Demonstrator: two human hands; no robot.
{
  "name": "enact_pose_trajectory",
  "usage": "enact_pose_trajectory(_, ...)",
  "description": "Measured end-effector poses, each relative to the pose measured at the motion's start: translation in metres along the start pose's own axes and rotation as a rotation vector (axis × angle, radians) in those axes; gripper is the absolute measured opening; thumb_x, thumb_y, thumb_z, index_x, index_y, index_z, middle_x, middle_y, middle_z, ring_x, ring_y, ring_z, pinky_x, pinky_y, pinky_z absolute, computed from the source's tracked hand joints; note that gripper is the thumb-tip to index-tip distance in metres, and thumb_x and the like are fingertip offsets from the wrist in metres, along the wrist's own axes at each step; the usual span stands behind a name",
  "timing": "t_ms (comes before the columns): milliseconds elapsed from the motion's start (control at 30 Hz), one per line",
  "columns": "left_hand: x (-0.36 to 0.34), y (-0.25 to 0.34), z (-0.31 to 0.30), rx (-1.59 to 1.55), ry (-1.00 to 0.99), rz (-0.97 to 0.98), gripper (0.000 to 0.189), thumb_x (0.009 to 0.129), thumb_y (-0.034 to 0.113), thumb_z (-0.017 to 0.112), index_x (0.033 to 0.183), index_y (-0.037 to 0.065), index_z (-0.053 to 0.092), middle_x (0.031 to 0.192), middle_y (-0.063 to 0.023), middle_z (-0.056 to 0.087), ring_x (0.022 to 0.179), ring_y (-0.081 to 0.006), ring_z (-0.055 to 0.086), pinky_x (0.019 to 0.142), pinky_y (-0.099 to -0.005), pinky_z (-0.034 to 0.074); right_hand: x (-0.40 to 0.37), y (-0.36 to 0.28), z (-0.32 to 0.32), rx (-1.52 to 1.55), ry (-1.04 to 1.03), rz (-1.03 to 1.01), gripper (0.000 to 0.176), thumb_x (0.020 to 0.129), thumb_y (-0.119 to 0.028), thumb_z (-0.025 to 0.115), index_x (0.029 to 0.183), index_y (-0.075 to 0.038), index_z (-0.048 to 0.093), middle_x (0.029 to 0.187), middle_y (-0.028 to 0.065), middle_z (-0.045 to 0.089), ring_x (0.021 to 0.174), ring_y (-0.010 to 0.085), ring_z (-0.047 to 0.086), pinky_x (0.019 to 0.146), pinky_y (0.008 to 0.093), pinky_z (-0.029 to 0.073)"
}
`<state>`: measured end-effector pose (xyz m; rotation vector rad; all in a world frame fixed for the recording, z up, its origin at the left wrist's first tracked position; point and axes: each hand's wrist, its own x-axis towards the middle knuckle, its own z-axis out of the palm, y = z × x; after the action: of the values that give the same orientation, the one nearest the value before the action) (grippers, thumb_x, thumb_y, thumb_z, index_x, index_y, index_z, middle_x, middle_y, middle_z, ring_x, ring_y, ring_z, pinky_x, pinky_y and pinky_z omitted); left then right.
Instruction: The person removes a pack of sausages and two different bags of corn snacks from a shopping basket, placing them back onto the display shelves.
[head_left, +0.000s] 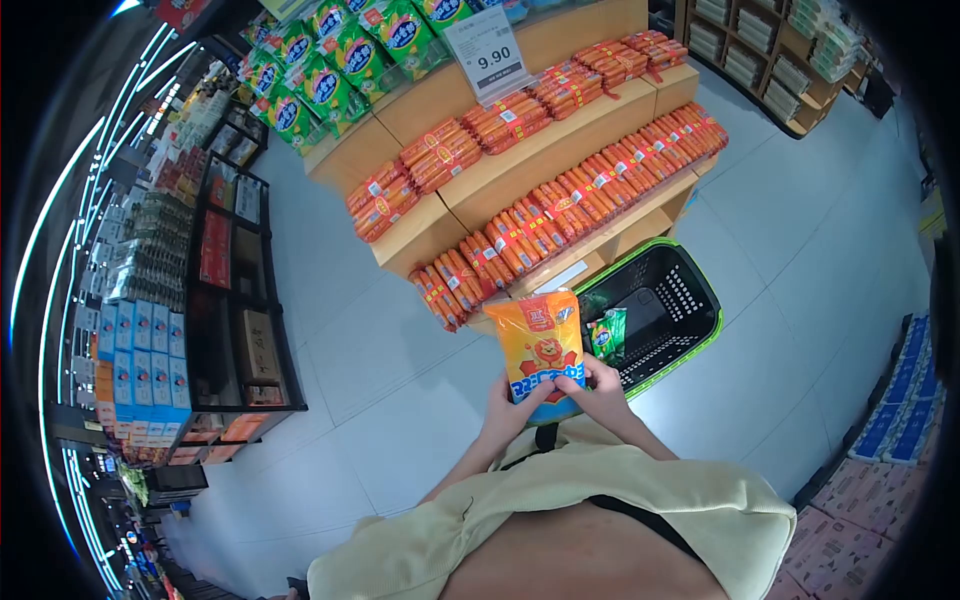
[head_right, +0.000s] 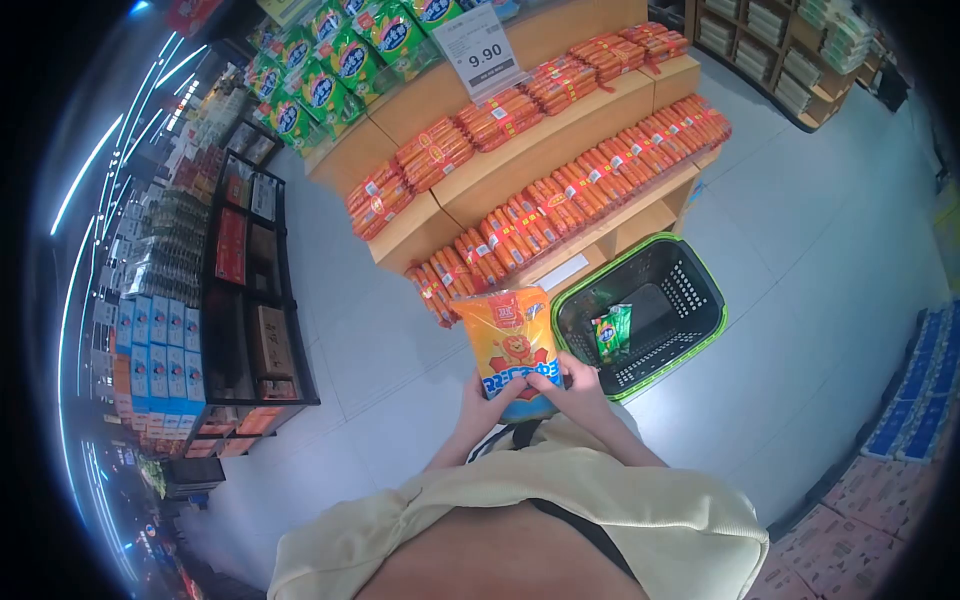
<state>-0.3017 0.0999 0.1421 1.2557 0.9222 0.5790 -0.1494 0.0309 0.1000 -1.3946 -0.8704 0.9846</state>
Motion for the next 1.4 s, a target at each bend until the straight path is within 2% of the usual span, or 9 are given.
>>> enact_pose_trajectory(333, 0.079, 0.011, -0.018, -0.042, 0.001, 0.036, 0.040, 0.083, 0.018, 0.069, 0.113, -0.001, 0.053, 0.101, -0.0081, 0.063, 0.087, -0.0115, 0.060, 0.075, -0.0256, 0.049, 0.071, -0.052, 0.001, -0.065, 0.113, -0.048, 0.028, 0.076, -0.021, 0.075, 0.082, 0.003, 0.061, 0.065, 0.0037, 0.058, 0.065, 0.0048, 0.052, 0.059, 0.0237, 0.043)
enact_pose_trajectory(367, 0.085, 0.006, -0.026, -0.025, -0.010, 0.053, 0.039, 0.083, 0.019, 0.069, 0.113, -0.001, 0.053, 0.101, -0.0080, 0.063, 0.087, -0.0118, 0.060, 0.076, -0.0258, 0.049, 0.072, -0.059, 0.004, -0.124, 0.092, 0.036, 0.030, 0.076, -0.022, 0.075, 0.084, 0.003, 0.060, 0.066, 0.0050, 0.059, 0.066, 0.0048, 0.052, 0.059, 0.0244, 0.044)
enact_pose_trajectory(500, 0.101, 0.001, -0.060, -0.054, -0.120, 0.105, 0.038, 0.082, 0.017, 0.070, 0.111, -0.001, 0.053, 0.101, -0.0081, 0.063, 0.088, -0.0114, 0.060, 0.077, -0.0260, 0.048, 0.075, -0.043, 0.037, -0.222, 0.130, 0.188, 0.031, 0.078, -0.024, 0.073, 0.088, 0.003, 0.060, 0.074, 0.0067, 0.063, 0.068, 0.0059, 0.053, 0.062, 0.0249, 0.045)
enact_pose_trajectory(567, 0.105, 0.003, -0.077, -0.036, -0.129, 0.063, 0.039, 0.080, 0.015, 0.071, 0.111, -0.001, 0.053, 0.102, -0.0080, 0.063, 0.089, -0.0110, 0.059, 0.078, -0.0258, 0.048, 0.077, -0.025, 0.058, -0.116, 0.226, 0.110, 0.037, 0.076, -0.031, 0.075, 0.089, 0.001, 0.060, 0.069, 0.0065, 0.061, 0.062, 0.0050, 0.052, 0.054, 0.0248, 0.042)
enact_pose_trajectory(767, 0.122, 0.005, -0.114, -0.020, -0.305, 0.188, 0.036, 0.078, 0.012, 0.072, 0.107, -0.002, 0.055, 0.099, -0.0097, 0.065, 0.087, -0.0121, 0.062, 0.075, -0.0260, 0.050, 0.074, -0.041, 0.098, -0.015, 0.265, 0.188, 0.036, 0.082, -0.020, 0.070, 0.106, 0.003, 0.057, 0.093, 0.0064, 0.063, 0.084, 0.0084, 0.057, 0.074, 0.0250, 0.047)
enact_pose_trajectory(867, 0.127, 0.013, -0.120, 0.042, -0.378, 0.169, 0.035, 0.077, 0.011, 0.072, 0.106, -0.003, 0.056, 0.097, -0.0096, 0.066, 0.085, -0.0124, 0.063, 0.074, -0.0261, 0.050, 0.071, -0.044, 0.107, 0.047, 0.298, 0.156, 0.043, 0.084, -0.023, 0.067, 0.117, 0.000, 0.054, 0.103, 0.0074, 0.062, 0.091, 0.0131, 0.058, 0.084, 0.0306, 0.046)
enact_pose_trajectory(933, 0.131, 0.011, -0.120, 0.116, -0.377, 0.321, 0.036, 0.076, 0.010, 0.072, 0.106, -0.003, 0.056, 0.097, -0.0093, 0.066, 0.083, -0.0120, 0.063, 0.073, -0.0256, 0.051, 0.070, -0.044, 0.107, 0.005, 0.315, 0.166, 0.042, 0.084, -0.022, 0.067, 0.117, 0.000, 0.054, 0.103, 0.0071, 0.062, 0.092, 0.0129, 0.058, 0.085, 0.0306, 0.045)
enact_pose_trajectory(1067, 0.134, 0.008, -0.117, 0.009, -0.369, 0.293, 0.036, 0.075, 0.009, 0.072, 0.105, -0.003, 0.056, 0.096, -0.0093, 0.066, 0.082, -0.0117, 0.063, 0.071, -0.0252, 0.051, 0.071, -0.056, 0.115, -0.065, 0.399, 0.170, 0.038, 0.084, -0.021, 0.068, 0.108, 0.004, 0.054, 0.095, 0.0090, 0.062, 0.087, 0.0110, 0.058, 0.079, 0.0264, 0.047)
enact_pose_trajectory(1400, 0.152, 0.012, -0.108, -0.019, -0.500, 0.225, 0.035, 0.075, 0.006, 0.071, 0.106, -0.002, 0.056, 0.096, -0.0083, 0.065, 0.083, -0.0119, 0.062, 0.072, -0.0252, 0.050, 0.075, -0.047, 0.103, -0.101, 0.447, 0.097, 0.041, 0.085, -0.025, 0.067, 0.111, 0.004, 0.053, 0.095, 0.0131, 0.063, 0.087, 0.0148, 0.060, 0.077, 0.0290, 0.047)
